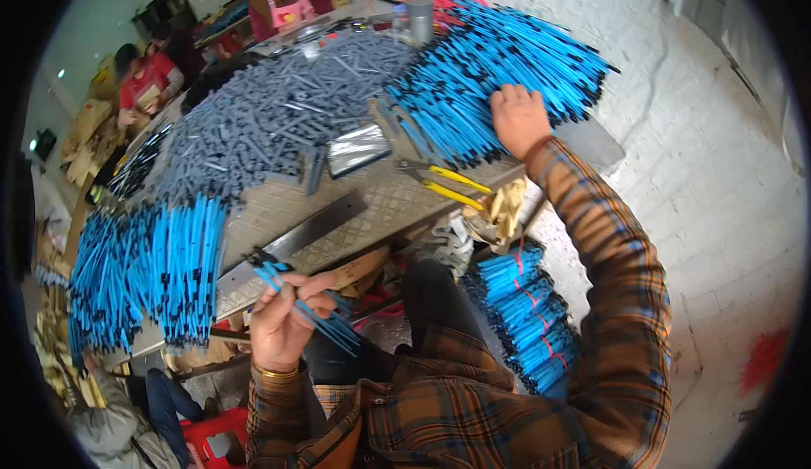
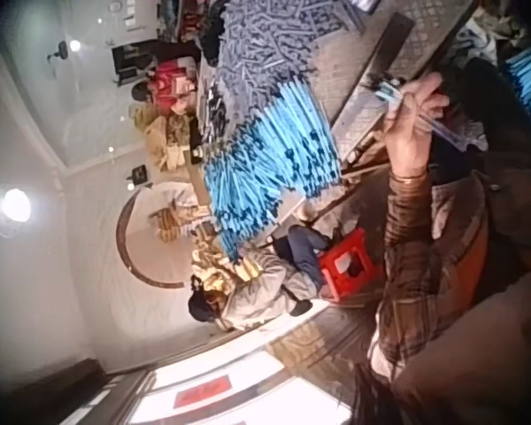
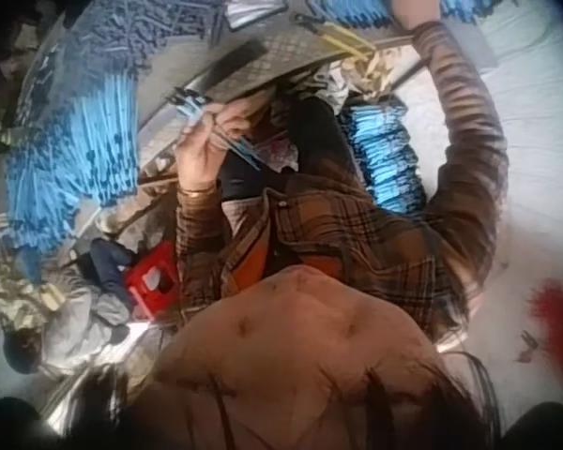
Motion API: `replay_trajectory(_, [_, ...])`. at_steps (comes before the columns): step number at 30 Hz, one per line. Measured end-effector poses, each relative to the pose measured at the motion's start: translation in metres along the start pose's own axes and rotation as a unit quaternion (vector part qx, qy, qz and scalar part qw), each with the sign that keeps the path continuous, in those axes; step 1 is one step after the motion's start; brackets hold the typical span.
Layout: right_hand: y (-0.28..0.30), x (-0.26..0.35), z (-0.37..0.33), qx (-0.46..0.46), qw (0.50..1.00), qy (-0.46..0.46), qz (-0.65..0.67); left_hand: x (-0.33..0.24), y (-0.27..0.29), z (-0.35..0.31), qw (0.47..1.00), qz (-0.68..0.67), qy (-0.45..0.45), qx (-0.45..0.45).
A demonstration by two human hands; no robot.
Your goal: The person cuts wire on a central hub using pliers, threads wire through umbrella ribs to gather them, and fits the ribs into the hub.
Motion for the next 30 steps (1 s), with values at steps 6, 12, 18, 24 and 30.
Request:
replay_trajectory(6, [0.010,0.007,0.002,-0.120,0.965,-0.058,0.224,0.007,0.001,0.003,1.000,0.008,0.013,0.011])
replay_trajectory(12, [0.020,0.011,0.002,-0.028,0.904,-0.101,0.415,0.011,0.001,0.003,1.000,-0.025,0.012,0.003])
replay_trajectory(18, [0.059,0.071,0.010,-0.017,0.901,0.030,0.432,0.015,0.001,0.016,0.997,-0.057,-0.008,-0.056])
replay_trajectory(24, [0.104,0.142,-0.041,-0.030,0.869,0.155,0.470,0.003,0.006,0.042,0.966,-0.044,-0.155,-0.203])
replay_trajectory(30, [0.125,0.171,-0.085,0.102,0.808,0.276,0.511,0.008,0.001,0.057,0.941,-0.014,-0.270,-0.204])
Point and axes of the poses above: each hand's wrist, its own z-axis towards the middle knuckle, its own y-axis out of the back of the hand, x = y × z, the point moved 1 cm from there along z, towards the middle knuckle, and after that the axes turned 6 degrees about z, right-handed, at the moved point
